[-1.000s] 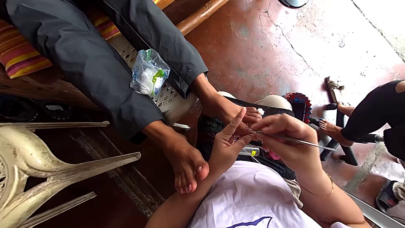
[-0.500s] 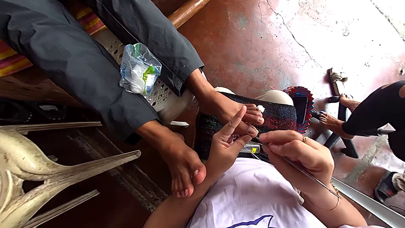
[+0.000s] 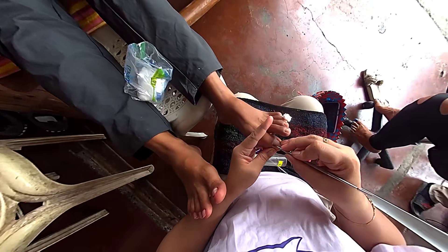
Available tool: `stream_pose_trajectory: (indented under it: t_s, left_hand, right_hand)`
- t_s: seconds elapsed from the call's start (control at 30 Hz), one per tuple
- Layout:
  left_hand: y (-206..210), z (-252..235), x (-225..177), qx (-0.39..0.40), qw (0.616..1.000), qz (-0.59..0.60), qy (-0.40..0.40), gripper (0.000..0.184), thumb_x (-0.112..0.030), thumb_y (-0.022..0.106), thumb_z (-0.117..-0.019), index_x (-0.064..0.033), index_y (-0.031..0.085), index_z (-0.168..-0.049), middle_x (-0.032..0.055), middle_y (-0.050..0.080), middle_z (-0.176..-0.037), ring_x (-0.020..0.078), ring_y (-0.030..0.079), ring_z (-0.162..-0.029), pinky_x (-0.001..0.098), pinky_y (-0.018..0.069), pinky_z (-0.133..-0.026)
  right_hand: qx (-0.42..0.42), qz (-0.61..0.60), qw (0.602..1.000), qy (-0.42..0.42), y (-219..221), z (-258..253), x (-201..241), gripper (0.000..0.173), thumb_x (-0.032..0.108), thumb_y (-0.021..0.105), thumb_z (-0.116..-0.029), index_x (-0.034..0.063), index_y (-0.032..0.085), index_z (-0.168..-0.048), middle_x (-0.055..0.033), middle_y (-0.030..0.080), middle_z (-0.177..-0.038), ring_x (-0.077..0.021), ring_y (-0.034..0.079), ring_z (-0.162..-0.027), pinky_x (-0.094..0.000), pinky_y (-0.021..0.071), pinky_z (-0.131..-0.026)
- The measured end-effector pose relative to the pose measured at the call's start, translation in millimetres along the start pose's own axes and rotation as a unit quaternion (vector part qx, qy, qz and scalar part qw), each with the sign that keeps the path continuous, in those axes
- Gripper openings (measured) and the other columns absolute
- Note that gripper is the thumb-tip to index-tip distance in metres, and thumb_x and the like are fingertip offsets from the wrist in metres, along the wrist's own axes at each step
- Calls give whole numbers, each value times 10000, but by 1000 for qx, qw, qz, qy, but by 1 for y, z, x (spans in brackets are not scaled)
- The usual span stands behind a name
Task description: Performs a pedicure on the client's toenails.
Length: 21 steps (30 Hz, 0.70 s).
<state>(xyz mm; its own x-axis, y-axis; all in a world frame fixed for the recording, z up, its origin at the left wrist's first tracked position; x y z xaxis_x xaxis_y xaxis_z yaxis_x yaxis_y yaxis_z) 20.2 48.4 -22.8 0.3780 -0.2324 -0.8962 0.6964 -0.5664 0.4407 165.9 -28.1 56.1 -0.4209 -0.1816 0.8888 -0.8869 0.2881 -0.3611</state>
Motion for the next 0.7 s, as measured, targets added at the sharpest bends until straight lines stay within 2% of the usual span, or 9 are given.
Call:
stream_pose_trajectory:
  t_s: [0.1, 0.33, 0.5, 0.7]
  left_hand:
    - [-1, 0, 0, 1, 1000, -2, 2, 598, 34, 660, -939, -191, 545, -1481, 32, 716, -1177, 121, 688, -1058, 292, 556, -986]
    - [-2, 1, 1, 10, 1000, -3, -1, 588, 32, 651, -948, -212, 554, -1473, 25, 716, -1183, 112, 686, -1059, 283, 554, -981]
    - [-2, 2, 1, 11, 1000, 5, -8, 596, 45, 648, -944, -217, 558, -1471, 34, 715, -1186, 128, 689, -1062, 293, 557, -981]
    - [-3, 1, 0, 15, 1000, -4, -9, 590, 31, 652, -948, -213, 551, -1475, 42, 703, -1217, 140, 686, -1077, 306, 561, -982]
  right_hand:
    - [8, -2, 1000, -3, 0, -1, 0, 68, -35, 687, -894, 3, 675, -839, -118, 770, -1008, -115, 730, -985, -210, 591, -827]
    - [7, -59, 998, 30, -2, -5, -7, 69, -47, 719, -862, 8, 698, -826, -92, 769, -981, -100, 730, -933, -207, 600, -795]
    - [-1, -77, 996, 44, -2, -5, -11, 67, -39, 740, -850, 15, 713, -821, -74, 776, -966, -72, 728, -860, -182, 594, -720]
    - [-16, -89, 995, 49, -2, -2, -15, 87, -44, 759, -834, 28, 712, -824, -62, 780, -951, -83, 738, -862, -198, 607, -745]
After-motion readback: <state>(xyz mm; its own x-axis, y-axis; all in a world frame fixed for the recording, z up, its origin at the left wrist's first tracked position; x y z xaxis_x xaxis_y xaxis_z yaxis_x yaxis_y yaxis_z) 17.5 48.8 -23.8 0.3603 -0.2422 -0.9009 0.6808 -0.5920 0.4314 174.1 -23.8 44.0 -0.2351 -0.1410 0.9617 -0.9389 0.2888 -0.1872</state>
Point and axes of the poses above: each hand's wrist, its own z-axis away from the middle knuckle, its own y-axis out of the palm, x = y × z, the point moved 4 cm from there along -z, towards the middle knuckle
